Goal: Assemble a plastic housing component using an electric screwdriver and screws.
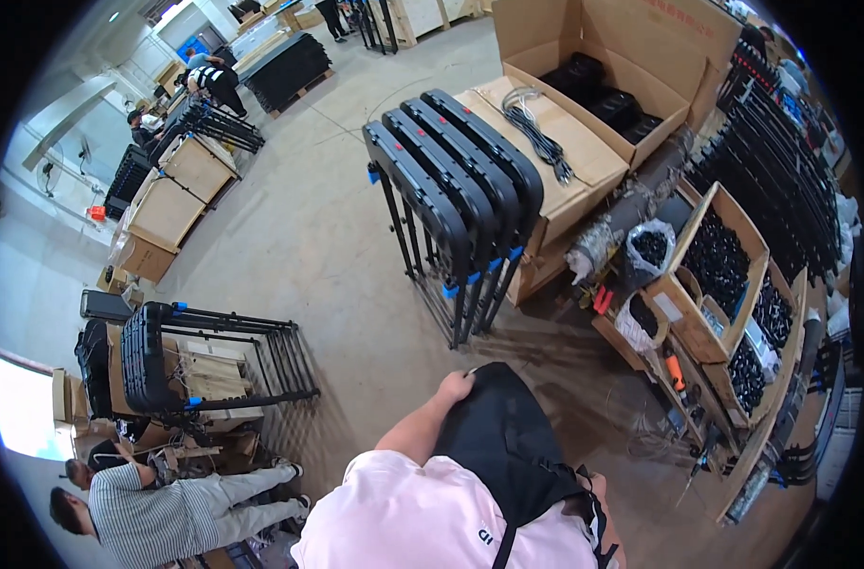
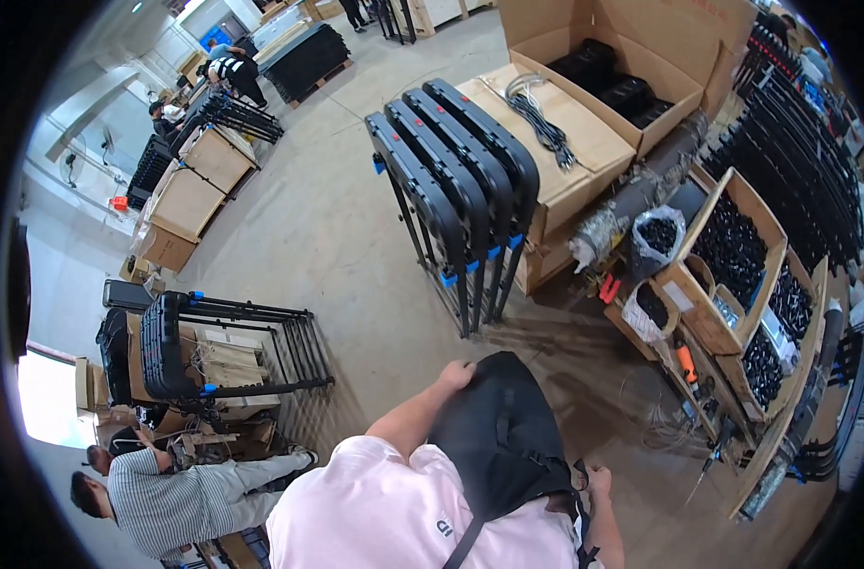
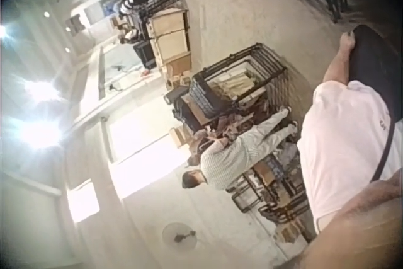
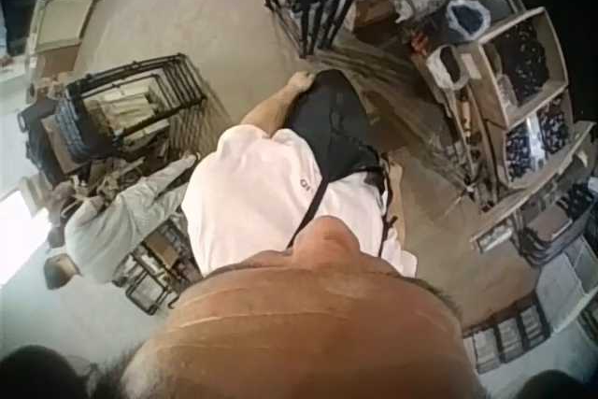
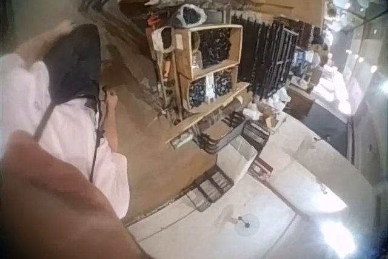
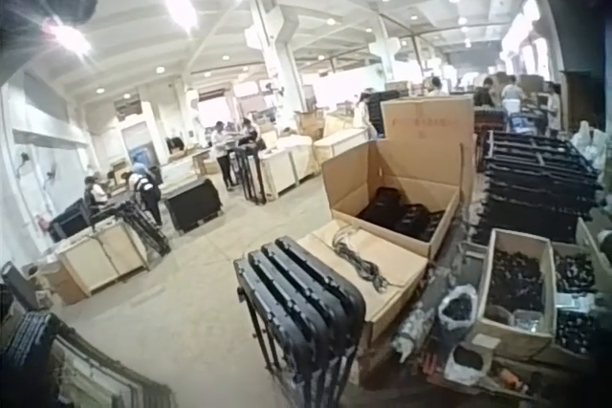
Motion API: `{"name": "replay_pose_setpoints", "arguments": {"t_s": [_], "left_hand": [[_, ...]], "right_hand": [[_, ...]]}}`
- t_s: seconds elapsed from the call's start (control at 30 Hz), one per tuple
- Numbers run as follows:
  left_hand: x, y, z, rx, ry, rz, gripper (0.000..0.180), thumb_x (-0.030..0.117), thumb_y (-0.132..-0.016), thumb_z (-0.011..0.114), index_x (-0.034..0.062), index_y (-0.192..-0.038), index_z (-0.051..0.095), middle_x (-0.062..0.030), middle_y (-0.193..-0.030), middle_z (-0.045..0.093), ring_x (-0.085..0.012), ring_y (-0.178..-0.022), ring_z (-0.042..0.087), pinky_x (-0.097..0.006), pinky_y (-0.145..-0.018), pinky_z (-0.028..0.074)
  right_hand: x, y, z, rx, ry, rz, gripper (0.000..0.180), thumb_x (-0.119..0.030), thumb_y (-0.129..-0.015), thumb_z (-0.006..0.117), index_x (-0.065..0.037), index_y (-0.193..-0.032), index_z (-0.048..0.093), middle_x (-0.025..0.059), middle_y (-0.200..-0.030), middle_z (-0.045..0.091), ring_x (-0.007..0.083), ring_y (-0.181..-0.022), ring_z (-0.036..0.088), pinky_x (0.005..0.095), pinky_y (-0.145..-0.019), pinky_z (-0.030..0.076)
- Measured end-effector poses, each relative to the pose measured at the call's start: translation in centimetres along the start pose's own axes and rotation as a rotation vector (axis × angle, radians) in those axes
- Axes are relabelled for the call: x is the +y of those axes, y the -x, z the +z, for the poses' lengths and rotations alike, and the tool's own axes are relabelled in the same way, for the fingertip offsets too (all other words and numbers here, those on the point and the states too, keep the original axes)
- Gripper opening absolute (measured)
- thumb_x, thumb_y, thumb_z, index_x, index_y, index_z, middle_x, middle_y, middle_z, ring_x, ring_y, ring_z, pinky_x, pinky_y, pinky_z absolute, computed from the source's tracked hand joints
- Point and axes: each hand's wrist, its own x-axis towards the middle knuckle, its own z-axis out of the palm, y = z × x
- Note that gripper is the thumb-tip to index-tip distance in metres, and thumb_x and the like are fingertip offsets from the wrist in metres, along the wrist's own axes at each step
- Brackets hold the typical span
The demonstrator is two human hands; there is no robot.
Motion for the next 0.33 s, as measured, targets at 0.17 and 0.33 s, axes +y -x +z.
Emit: {"name": "replay_pose_setpoints", "arguments": {"t_s": [0.17,0.33], "left_hand": [[6.8,-0.7,4.4,-0.193,-0.063,0.096,0.051,0.042,-0.101,0.052,0.0076,-0.134,0.07,-0.0227,-0.134,0.068,-0.0396,-0.129,0.062,-0.047,-0.112,0.047],[6.6,-4.6,7.9,-0.262,-0.355,0.077,0.059,0.053,-0.099,0.052,0.0106,-0.135,0.07,-0.0211,-0.142,0.064,-0.0369,-0.136,0.057,-0.042,-0.118,0.042]], "right_hand": [[2.5,-0.1,-2.7,0.038,0.092,-0.001,0.015,-0.008,-0.093,0.066,0.007,-0.093,0.07,0.0134,-0.069,0.069,0.018,-0.047,0.064,0.0311,-0.04,0.047],[3.3,-0.2,-3.8,0.098,-0.107,0.015,0.023,-0.016,-0.092,0.069,0.007,-0.09,0.071,0.0123,-0.067,0.069,0.0196,-0.046,0.063,0.032,-0.041,0.049]]}}
